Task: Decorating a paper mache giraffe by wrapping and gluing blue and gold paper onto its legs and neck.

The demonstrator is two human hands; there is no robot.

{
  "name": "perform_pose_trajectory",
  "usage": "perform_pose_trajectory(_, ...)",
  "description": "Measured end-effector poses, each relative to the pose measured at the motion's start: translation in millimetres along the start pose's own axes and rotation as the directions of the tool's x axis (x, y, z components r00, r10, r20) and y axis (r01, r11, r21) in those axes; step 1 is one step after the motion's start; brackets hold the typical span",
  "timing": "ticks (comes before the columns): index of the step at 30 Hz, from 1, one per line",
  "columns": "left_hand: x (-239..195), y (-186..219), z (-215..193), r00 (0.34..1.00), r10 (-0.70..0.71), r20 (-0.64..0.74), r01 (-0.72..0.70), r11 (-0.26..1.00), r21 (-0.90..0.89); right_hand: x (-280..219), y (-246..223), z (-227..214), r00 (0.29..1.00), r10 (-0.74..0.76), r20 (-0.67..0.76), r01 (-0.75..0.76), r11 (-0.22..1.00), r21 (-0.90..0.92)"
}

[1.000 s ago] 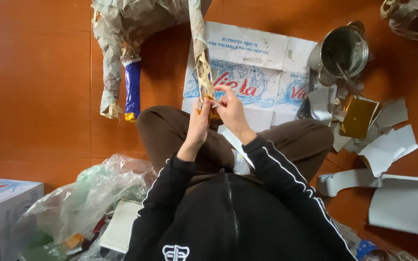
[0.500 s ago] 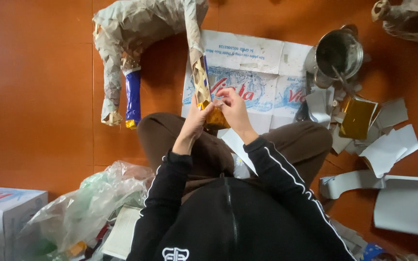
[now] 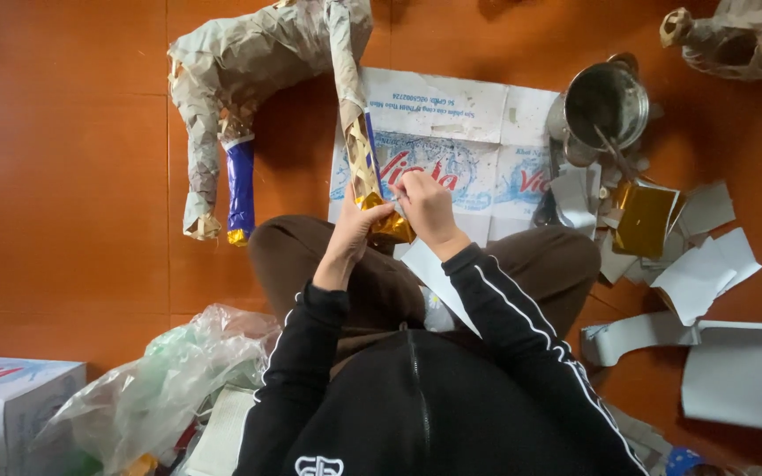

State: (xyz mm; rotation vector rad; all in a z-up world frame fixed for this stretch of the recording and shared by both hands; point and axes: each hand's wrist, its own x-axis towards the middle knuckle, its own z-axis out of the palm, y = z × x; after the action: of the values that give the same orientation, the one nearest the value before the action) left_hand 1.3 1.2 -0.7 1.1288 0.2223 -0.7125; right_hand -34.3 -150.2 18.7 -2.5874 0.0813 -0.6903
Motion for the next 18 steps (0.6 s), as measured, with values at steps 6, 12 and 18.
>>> perform_pose_trajectory(6, 0.5, -0.3, -1.0, 0.997, -0.053, -0.051, 0.055, 0.998, 0.032, -10.7, 15.8, 15.6, 0.990, -0.138, 0.035, 0.141, 0.987, -0.081)
perform_pose_trajectory(12, -5.2, 10.1, 8.6, 0.992, -0.094, -0.085, 0.101, 0.992, 0.080, -13.1, 18.2, 19.3, 0.973, -0.230, 0.016, 0.230, 0.961, -0.157)
perform_pose_trajectory(18, 1.3, -2.0, 2.7, 0.991, -0.044, -0.130, 0.055, 0.996, 0.075, -6.0, 11.5, 6.7, 0.948, -0.319, 0.007, 0.315, 0.933, -0.175)
